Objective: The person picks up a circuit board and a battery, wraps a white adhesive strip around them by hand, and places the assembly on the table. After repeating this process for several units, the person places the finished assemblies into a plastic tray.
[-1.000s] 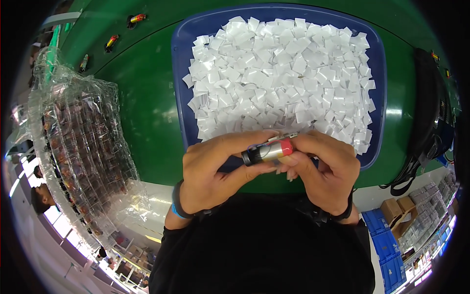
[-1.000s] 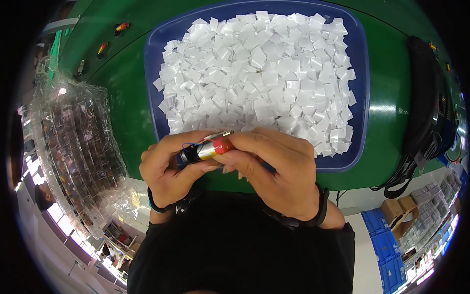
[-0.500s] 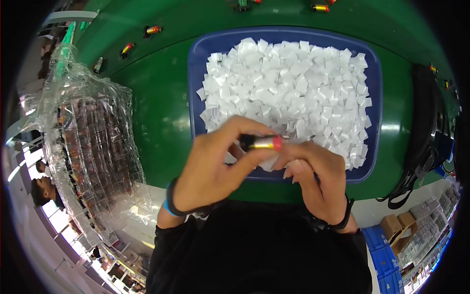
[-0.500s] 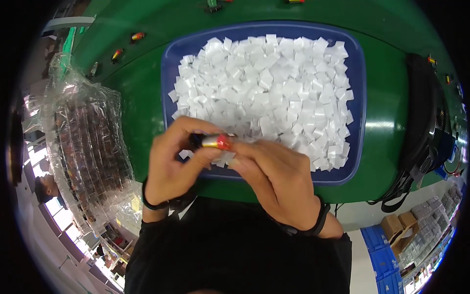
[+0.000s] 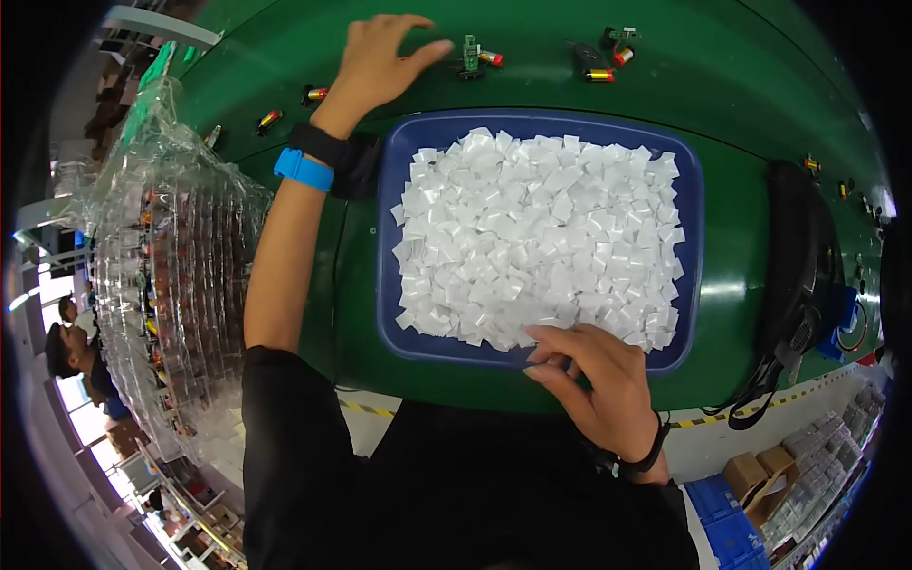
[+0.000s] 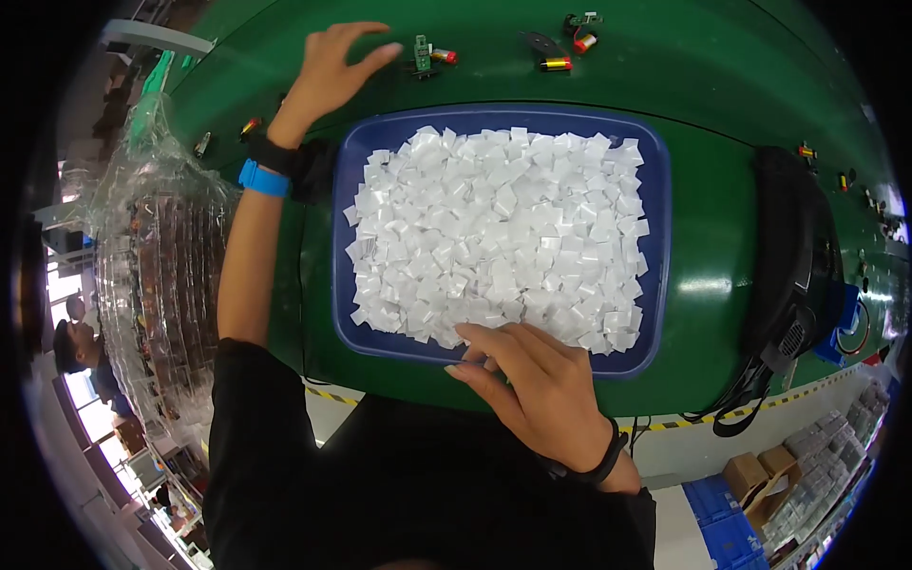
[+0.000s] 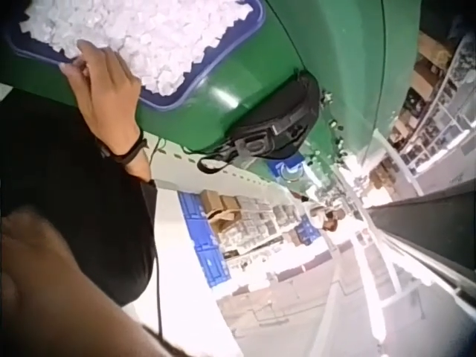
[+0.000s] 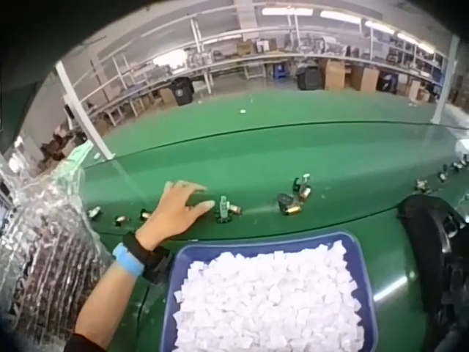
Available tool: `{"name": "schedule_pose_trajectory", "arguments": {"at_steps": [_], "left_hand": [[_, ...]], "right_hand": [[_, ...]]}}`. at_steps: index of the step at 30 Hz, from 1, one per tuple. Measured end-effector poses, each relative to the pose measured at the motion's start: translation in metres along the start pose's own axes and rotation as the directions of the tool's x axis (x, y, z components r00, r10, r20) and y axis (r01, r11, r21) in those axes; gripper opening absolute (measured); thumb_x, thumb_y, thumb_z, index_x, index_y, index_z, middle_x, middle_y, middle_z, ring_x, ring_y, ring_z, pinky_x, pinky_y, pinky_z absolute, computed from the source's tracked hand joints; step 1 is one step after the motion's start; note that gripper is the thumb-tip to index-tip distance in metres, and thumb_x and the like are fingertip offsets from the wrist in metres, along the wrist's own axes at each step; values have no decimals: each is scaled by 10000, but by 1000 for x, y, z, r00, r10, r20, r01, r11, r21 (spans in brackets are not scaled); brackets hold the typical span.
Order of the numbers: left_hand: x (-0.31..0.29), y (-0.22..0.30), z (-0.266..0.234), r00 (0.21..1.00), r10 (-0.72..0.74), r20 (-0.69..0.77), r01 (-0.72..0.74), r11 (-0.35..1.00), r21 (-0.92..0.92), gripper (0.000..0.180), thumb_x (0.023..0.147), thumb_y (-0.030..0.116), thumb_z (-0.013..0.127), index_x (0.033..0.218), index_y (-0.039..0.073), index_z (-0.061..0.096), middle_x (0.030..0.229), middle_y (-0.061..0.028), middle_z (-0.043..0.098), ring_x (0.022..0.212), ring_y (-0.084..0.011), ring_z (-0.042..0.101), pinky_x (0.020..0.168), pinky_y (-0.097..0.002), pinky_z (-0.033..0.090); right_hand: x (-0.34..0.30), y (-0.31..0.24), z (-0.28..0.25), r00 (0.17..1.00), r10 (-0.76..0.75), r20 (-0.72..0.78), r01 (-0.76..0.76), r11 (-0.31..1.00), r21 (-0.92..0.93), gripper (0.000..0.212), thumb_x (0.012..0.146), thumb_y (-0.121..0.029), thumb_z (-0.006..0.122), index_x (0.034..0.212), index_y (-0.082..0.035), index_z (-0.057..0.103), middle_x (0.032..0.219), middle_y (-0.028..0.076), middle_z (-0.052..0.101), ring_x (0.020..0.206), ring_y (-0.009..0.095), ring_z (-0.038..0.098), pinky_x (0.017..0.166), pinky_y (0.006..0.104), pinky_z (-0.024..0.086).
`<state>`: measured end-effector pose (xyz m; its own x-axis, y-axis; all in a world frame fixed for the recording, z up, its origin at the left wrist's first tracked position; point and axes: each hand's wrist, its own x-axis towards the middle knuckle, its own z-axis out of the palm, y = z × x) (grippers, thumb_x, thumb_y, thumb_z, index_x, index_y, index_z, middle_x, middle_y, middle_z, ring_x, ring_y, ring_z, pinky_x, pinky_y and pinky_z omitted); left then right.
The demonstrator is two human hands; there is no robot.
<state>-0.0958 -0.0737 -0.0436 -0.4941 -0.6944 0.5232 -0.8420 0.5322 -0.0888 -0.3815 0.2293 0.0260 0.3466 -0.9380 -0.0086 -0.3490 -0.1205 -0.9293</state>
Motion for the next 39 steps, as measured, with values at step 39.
{"name": "schedule_pose_trajectory", "arguments": {"at_steps": [39], "left_hand": [[-111,167,-205,891,135,433,274,600,-752,258,747,191,840,933,78,701,1164,-98,528,990,-236,484,787,-324,426]], "right_hand": [[27,14,13,862,-502,-67,409,768,-492,200,638,-85,770,815,-38,688,928,49,643,729,183,622,486,231,472]]}}
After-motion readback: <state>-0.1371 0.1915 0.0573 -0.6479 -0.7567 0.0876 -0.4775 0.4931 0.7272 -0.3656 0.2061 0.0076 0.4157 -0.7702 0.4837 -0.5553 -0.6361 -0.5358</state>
